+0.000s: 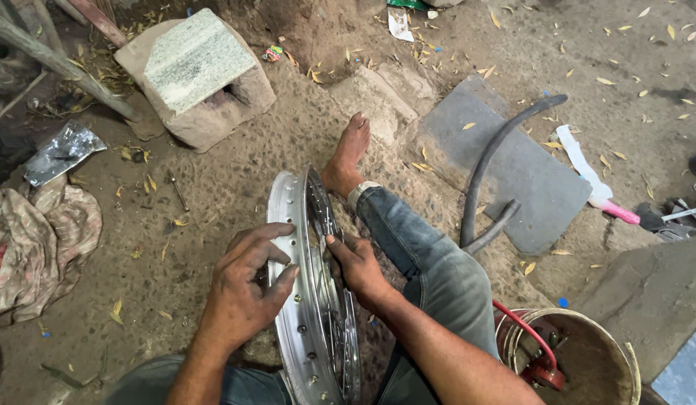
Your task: The person sits on the ground and uses a spoke wrench to tighten the nipples on a bicycle wheel rim. They rotate the wheel periodically to access different spokes and continue adjusting the tension.
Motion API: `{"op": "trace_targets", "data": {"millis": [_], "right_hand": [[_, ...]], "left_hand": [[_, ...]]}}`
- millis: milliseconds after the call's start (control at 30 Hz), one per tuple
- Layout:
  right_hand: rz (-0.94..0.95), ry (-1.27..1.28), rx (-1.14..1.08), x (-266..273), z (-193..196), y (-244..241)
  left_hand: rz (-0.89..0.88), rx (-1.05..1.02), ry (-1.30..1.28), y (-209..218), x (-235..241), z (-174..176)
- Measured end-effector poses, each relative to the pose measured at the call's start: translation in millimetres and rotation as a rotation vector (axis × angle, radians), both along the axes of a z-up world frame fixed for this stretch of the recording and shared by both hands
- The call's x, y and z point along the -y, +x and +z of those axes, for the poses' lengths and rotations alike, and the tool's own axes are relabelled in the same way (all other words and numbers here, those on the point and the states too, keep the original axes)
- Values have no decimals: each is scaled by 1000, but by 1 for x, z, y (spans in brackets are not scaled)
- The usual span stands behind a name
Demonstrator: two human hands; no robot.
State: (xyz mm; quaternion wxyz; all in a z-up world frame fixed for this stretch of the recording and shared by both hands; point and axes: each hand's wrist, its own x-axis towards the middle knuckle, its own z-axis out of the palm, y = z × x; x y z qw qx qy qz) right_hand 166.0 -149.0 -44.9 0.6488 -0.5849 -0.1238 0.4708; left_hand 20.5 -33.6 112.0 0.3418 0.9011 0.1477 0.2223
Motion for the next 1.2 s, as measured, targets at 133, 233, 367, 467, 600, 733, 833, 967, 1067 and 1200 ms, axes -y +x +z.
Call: {"op": "trace_targets", "data": {"millis": [133,233,367,467,600,733,833,967,1067,1200], "right_hand": [[-7,-2,-7,6,2,5],[-11,-18,-59,1,4,1],[-3,-3,-76,5,5,4],[-1,-1,-70,5,5,4],[6,-7,-85,1,10,3],[-32,-6,-18,4,4,2],[-44,-47,-10,6,2,11],[-31,-69,18,4,5,10],[-27,-39,14,2,7,9],[-41,15,-2,3,4,13]], "left_hand": [[-46,7,4,5,2,2],[-10,24,-24,2,1,2],[-70,34,-27,1,-1,-3],[-47,38,-37,1,-1,-1],[32,111,16,2,3,5],[298,164,-241,-13,-4,-11],[299,141,-319,-26,-37,-44],[254,-389,-50,-33,-79,-108],[228,-603,153,-32,-88,-141],[231,-488,146,-27,-79,-132]]}}
